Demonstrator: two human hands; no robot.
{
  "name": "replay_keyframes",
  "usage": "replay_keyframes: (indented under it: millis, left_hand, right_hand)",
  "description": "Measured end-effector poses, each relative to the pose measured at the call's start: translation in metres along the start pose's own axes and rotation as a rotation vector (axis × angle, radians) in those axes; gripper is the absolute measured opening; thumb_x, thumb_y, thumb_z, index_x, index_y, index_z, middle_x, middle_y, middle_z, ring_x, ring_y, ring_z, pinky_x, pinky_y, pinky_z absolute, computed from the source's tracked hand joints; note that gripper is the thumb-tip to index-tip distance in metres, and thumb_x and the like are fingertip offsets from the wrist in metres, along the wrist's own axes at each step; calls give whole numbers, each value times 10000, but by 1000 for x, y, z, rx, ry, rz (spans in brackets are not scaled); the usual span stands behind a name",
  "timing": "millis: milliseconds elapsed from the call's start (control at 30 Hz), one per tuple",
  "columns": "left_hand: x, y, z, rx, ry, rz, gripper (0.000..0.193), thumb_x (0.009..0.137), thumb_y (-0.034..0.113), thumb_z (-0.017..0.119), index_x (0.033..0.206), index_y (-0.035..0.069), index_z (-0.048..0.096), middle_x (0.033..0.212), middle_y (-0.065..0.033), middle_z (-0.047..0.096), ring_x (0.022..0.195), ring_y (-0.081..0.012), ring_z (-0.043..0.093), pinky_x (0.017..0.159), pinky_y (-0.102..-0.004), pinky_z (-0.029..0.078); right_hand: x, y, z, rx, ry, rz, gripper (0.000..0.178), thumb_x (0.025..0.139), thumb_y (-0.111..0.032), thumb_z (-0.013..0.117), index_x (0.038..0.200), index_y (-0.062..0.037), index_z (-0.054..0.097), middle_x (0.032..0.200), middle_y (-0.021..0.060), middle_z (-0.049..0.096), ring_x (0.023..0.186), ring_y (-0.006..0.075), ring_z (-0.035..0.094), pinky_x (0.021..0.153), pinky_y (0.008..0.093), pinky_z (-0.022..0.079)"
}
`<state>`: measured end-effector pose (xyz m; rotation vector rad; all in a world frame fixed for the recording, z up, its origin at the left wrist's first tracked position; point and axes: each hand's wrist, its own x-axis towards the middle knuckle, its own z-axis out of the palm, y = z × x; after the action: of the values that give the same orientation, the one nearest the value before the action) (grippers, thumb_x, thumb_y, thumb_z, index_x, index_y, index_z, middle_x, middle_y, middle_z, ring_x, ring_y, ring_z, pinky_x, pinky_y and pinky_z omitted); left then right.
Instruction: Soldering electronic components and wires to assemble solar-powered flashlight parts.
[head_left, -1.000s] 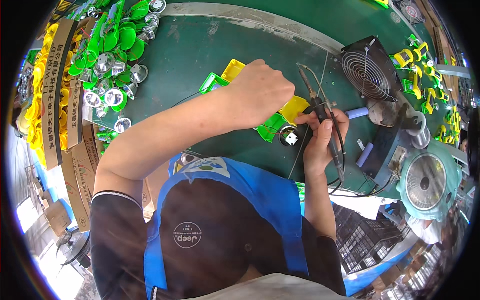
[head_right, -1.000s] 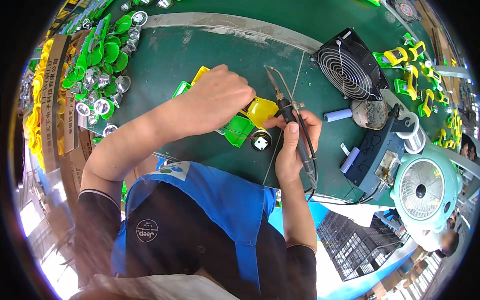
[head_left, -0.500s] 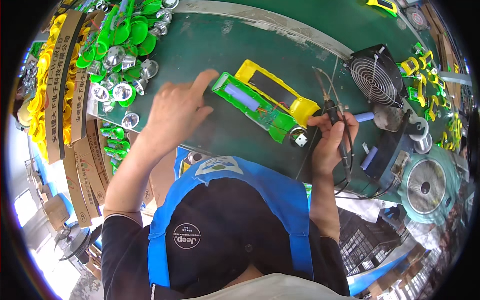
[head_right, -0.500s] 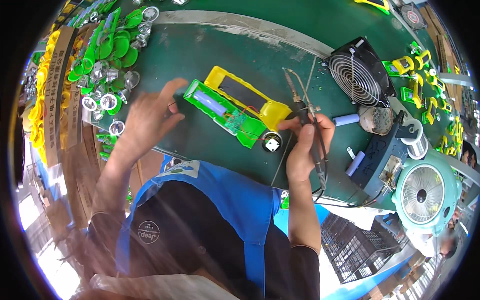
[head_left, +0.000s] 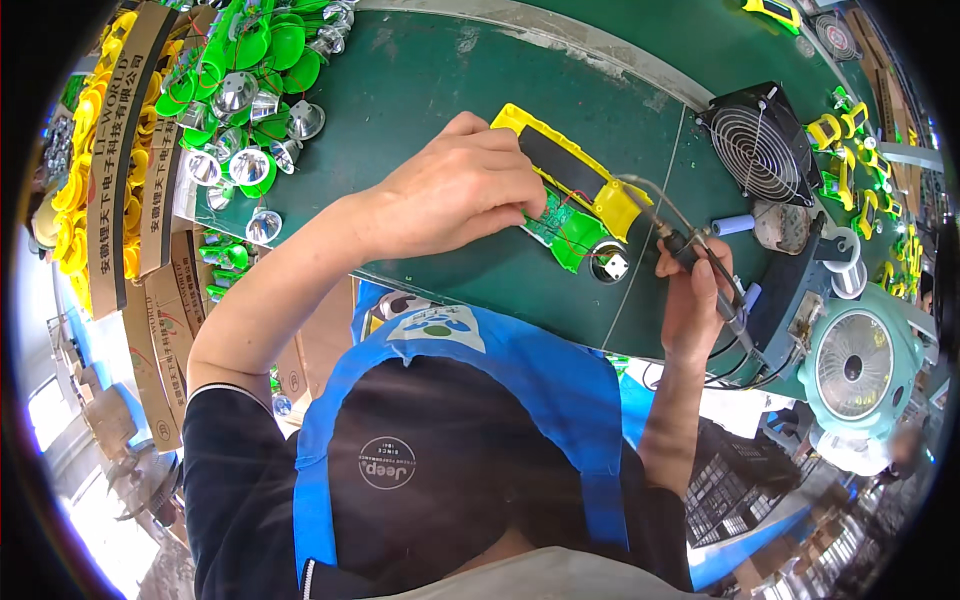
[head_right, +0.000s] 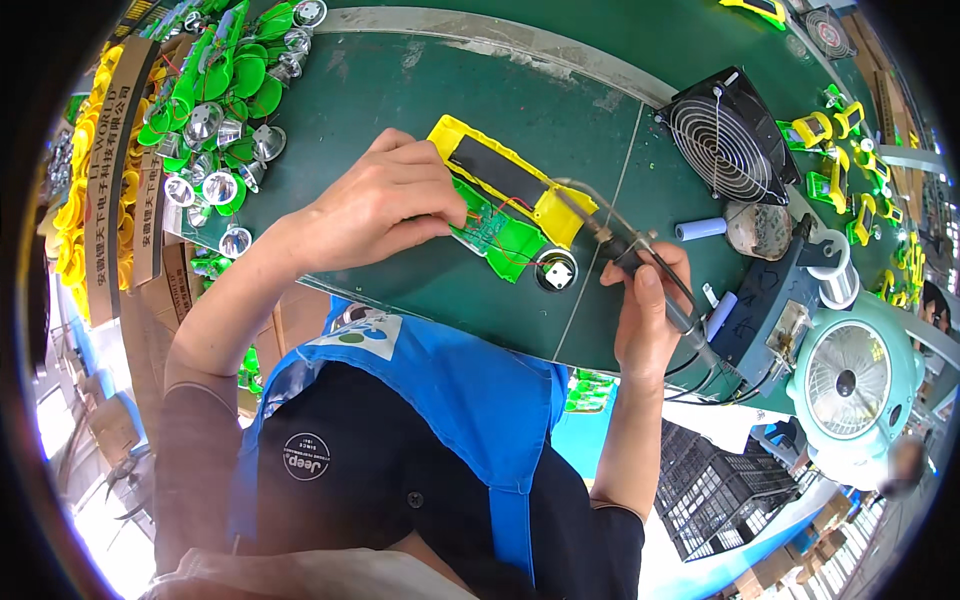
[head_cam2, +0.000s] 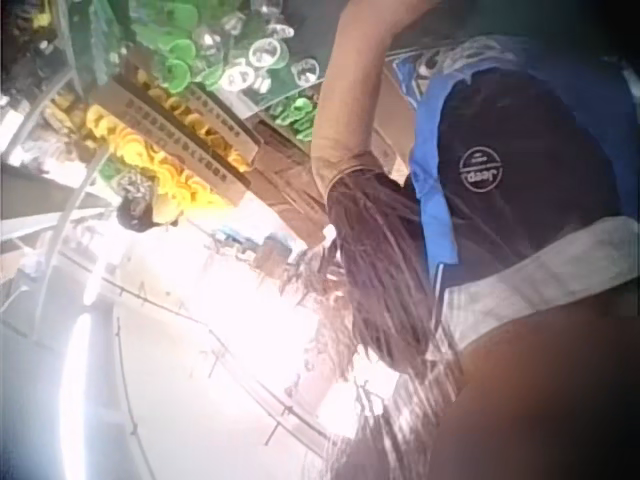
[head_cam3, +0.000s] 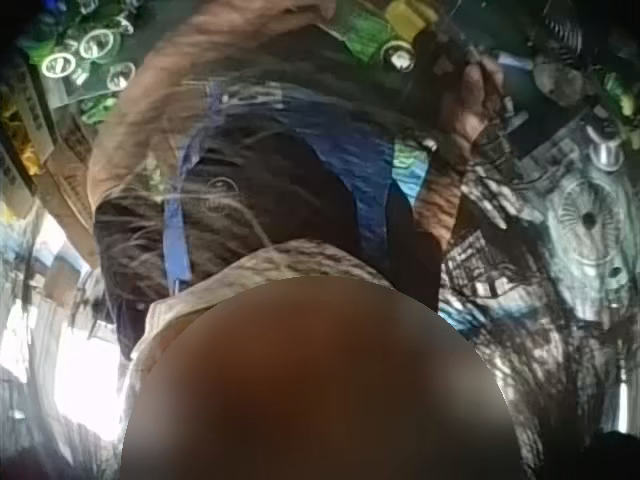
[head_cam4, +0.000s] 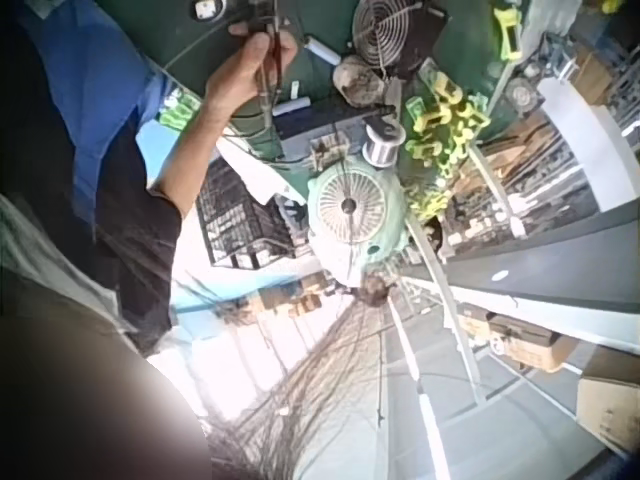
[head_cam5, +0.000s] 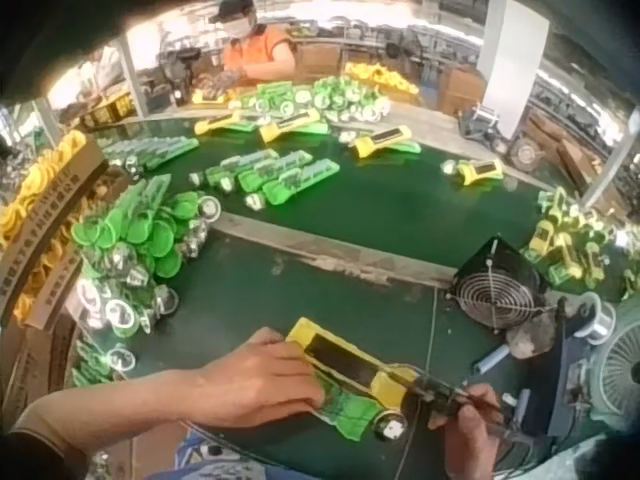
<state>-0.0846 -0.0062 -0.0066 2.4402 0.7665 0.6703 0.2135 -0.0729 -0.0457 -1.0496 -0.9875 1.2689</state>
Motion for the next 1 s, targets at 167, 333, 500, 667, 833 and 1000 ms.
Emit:
replay_keyframes:
  millis: [167,333,500,667,833,1000]
  left_hand:
    - [5,2,12,94,-54,-55,131,732,78,692,773,115,573,761,-5,492,785,-192,514,813,-361,368]
    - [10,3,12,113,-65,-89,111,748,69,670,768,112,571,756,-10,492,776,-191,517,810,-368,371]
    - [10,2,13,110,-68,-98,110,752,69,672,765,112,571,753,-9,490,776,-187,520,821,-373,370]
    - [9,2,13,125,-62,-103,123,752,76,677,766,116,561,753,-6,489,777,-182,524,835,-376,371]
    - [11,2,14,155,-74,-100,126,745,77,679,764,116,561,746,-8,486,766,-182,530,841,-387,377]
    - [11,4,16,187,-76,-111,118,746,73,677,760,115,567,742,-7,484,772,-180,532,860,-397,375]
  right_hand:
    - [17,-9,-1,-56,-128,236,289,857,-223,626,972,31,551,751,124,638,656,169,591,694,294,470]
    - [25,-14,4,-105,-214,268,215,828,-128,637,944,42,572,748,104,640,618,143,614,644,263,486]
    - [25,-16,8,-119,-244,300,199,817,-72,648,952,55,576,767,102,645,639,138,629,628,246,513]
    - [22,-17,11,-143,-223,301,202,822,-59,641,972,57,573,783,102,648,641,129,629,633,244,515]
    - [19,-16,10,-153,-210,306,248,820,-75,659,1002,65,566,810,106,650,647,136,642,670,255,527]
    - [10,-12,-1,-165,-172,267,317,815,-140,694,1011,72,563,855,128,654,670,171,668,712,266,529]
